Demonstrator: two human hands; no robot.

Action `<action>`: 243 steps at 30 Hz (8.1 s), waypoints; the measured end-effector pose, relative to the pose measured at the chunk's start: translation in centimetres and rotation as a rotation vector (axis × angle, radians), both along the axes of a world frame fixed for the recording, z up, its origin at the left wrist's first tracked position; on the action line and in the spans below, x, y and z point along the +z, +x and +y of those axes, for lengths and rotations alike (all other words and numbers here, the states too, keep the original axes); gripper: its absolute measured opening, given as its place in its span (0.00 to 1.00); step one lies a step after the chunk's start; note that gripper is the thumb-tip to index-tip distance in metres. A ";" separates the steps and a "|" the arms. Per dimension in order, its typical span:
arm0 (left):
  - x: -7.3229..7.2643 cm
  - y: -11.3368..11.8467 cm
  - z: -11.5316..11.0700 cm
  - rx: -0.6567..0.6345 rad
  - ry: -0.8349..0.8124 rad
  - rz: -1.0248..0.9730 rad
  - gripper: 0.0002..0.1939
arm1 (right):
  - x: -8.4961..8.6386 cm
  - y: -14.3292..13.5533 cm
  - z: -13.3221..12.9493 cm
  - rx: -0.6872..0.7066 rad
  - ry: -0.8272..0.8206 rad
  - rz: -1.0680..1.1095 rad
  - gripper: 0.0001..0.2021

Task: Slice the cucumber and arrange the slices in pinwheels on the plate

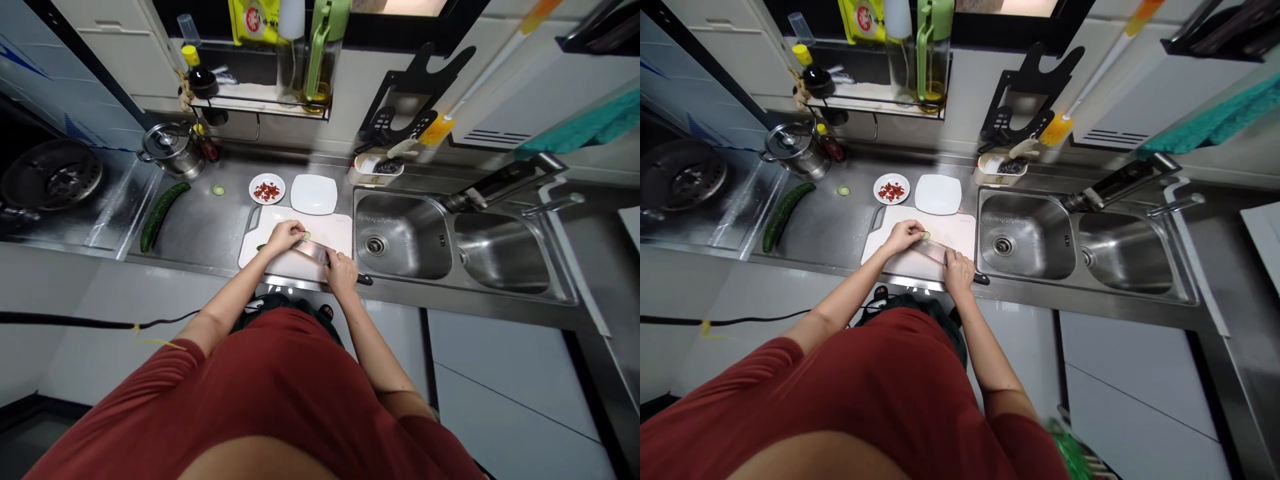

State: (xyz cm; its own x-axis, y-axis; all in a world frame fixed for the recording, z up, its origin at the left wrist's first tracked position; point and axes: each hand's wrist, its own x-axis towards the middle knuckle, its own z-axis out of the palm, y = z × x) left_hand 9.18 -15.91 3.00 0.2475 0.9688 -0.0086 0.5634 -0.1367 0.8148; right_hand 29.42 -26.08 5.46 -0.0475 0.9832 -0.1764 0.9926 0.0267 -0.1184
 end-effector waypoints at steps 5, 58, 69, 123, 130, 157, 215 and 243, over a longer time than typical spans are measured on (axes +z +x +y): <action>-2.7 -3.2 2.9 0.509 -0.108 -0.065 0.08 | -0.8 1.1 -0.2 -0.068 0.009 0.012 0.21; -4.8 -3.8 -4.2 0.221 0.446 0.226 0.11 | -0.4 -1.5 1.5 -0.012 -0.132 0.104 0.19; -5.9 -3.1 -3.8 0.037 0.487 0.294 0.14 | 1.1 -4.2 1.6 0.047 -0.231 0.058 0.17; -7.0 -3.2 -3.5 0.008 0.425 0.269 0.15 | -0.2 -5.2 2.3 0.142 -0.334 0.061 0.15; -6.9 -3.1 -3.5 0.007 0.432 0.262 0.15 | -0.1 -4.6 1.9 0.164 -0.344 0.052 0.15; -7.2 -3.0 -3.5 0.021 0.459 0.261 0.14 | -1.3 -6.1 3.6 0.177 -0.297 0.035 0.15; -7.7 -3.1 -3.7 0.044 0.459 0.277 0.14 | -1.9 -6.7 3.6 0.129 -0.317 0.041 0.13; -7.0 -3.0 -3.8 0.040 0.459 0.264 0.13 | -1.7 -7.0 3.4 0.104 -0.314 0.036 0.13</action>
